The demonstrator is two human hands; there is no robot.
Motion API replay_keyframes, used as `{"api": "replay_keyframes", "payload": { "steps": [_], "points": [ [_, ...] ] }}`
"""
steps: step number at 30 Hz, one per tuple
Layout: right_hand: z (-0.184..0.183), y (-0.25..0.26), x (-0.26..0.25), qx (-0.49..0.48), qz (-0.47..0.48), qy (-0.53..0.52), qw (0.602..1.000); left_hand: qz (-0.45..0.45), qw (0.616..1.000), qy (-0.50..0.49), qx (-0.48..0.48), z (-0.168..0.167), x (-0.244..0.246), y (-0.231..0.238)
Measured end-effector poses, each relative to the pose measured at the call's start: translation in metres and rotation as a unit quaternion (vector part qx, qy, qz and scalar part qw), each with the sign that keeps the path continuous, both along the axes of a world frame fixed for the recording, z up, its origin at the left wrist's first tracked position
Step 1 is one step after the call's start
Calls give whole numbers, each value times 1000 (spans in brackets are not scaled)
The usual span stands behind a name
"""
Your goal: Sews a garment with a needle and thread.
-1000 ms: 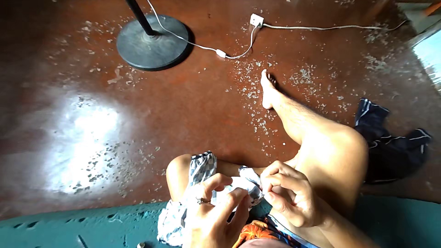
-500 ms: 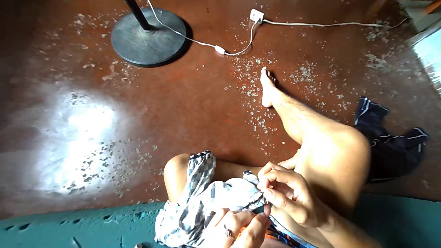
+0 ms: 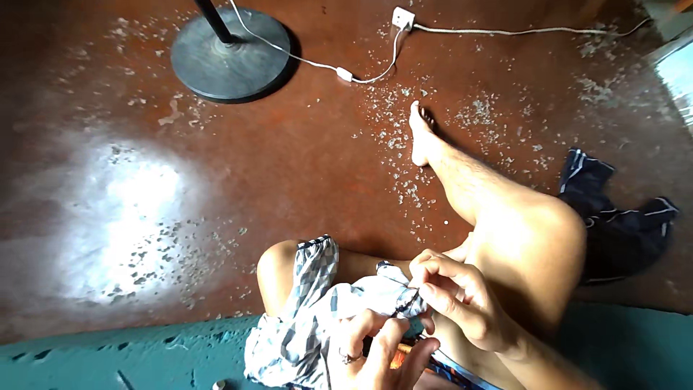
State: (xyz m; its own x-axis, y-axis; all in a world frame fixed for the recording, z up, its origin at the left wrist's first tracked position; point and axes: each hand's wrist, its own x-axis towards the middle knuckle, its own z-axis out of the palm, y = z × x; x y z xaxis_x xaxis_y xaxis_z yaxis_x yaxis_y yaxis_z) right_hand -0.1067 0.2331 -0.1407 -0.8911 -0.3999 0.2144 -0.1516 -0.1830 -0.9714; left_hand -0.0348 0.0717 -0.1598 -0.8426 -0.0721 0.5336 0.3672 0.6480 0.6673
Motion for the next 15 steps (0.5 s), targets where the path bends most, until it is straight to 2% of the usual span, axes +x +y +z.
{"api": "replay_keyframes", "payload": {
  "steps": [7,15],
  "points": [
    [1,2,1,-48,31,-62,996,18,999,22,-25,-3,-4,-7],
    [0,3,1,-69,48,-81,993,0,997,55,-45,-5,-8,-12]
  ]
}}
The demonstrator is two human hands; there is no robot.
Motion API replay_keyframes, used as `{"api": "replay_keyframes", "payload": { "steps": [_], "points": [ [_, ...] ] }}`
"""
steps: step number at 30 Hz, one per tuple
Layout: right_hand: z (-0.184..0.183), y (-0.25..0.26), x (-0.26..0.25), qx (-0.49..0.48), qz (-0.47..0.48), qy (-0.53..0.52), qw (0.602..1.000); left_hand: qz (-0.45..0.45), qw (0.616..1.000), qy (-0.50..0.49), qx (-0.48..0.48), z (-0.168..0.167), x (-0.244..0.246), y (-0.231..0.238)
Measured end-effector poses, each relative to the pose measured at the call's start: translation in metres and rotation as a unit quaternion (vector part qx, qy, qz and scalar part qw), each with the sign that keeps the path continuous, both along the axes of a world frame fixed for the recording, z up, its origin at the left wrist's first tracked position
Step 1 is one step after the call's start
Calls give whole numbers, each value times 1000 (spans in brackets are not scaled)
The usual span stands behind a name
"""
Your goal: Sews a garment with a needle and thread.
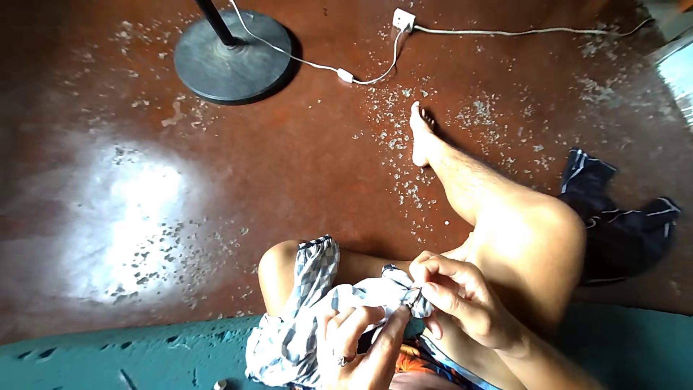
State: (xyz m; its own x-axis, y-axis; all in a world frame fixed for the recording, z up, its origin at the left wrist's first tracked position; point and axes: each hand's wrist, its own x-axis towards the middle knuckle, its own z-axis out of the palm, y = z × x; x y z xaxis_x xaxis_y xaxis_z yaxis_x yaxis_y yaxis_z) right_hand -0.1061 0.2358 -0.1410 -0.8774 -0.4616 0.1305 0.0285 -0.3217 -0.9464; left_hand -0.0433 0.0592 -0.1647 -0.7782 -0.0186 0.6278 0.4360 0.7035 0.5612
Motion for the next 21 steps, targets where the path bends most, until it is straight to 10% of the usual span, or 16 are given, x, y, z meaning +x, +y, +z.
{"api": "replay_keyframes", "payload": {
  "steps": [21],
  "points": [
    [7,6,-3,63,19,63,996,-302,922,-136,201,51,-66,-48]
  ]
}}
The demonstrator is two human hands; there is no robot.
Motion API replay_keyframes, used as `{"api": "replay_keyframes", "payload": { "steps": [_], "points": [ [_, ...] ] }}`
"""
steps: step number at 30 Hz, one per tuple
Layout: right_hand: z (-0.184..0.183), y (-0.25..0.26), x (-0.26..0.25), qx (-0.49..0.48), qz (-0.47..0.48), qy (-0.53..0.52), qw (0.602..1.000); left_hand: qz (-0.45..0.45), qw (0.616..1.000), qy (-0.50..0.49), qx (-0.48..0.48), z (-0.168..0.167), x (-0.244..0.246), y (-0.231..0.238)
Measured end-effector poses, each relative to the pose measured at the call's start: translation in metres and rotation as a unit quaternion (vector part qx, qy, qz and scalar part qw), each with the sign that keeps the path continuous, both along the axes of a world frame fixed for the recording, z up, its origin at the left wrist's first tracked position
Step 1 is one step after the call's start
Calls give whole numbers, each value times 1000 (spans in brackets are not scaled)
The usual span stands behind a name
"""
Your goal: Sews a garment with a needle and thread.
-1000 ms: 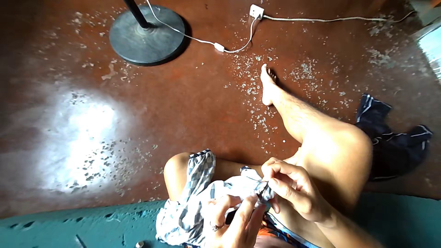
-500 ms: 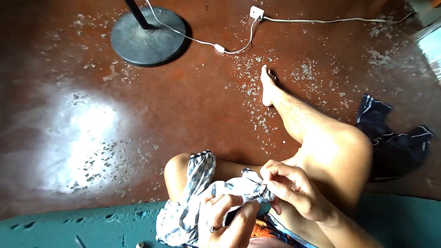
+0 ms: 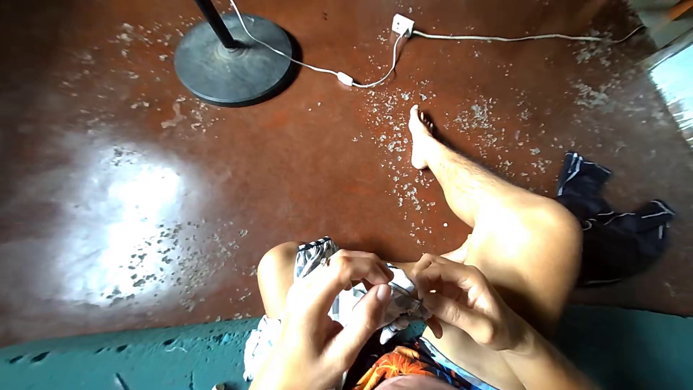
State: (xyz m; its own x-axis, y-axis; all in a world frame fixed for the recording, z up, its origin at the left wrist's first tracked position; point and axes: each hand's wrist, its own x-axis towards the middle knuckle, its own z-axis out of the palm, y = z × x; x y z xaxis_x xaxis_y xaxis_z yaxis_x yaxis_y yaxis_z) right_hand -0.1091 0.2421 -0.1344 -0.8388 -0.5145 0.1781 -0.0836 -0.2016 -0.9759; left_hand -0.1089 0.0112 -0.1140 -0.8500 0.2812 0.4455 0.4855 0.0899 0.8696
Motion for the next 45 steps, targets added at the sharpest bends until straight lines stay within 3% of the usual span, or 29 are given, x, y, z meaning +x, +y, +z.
{"api": "replay_keyframes", "payload": {
  "steps": [7,10,13,17,24,34,36,40,42,45],
  "points": [
    [-2,-2,2,30,14,0,999,-50,984,-171,-5,-8,-26,-9],
    [-2,-1,1,41,26,-13,999,-52,979,-194,-12,-17,-29,-8],
    [-2,-1,0,41,24,-32,998,8,989,-131,-70,-19,-20,-10],
    [-2,-1,0,38,19,-36,998,99,992,-63,-48,-14,8,-11],
    [-3,-6,3,69,-13,52,996,142,982,-39,-116,-16,59,12],
    [-5,-9,6,68,-16,137,988,198,964,33,-174,-20,65,26],
    [-6,-9,4,98,-39,220,970,191,963,28,-186,-17,67,22],
    [-7,-2,2,175,-76,425,885,177,957,32,-229,-12,76,8],
    [-3,4,1,197,-72,486,849,158,955,33,-250,-10,82,-1],
    [1,9,1,206,-63,521,826,134,947,33,-290,-8,90,-13]
  ]
}}
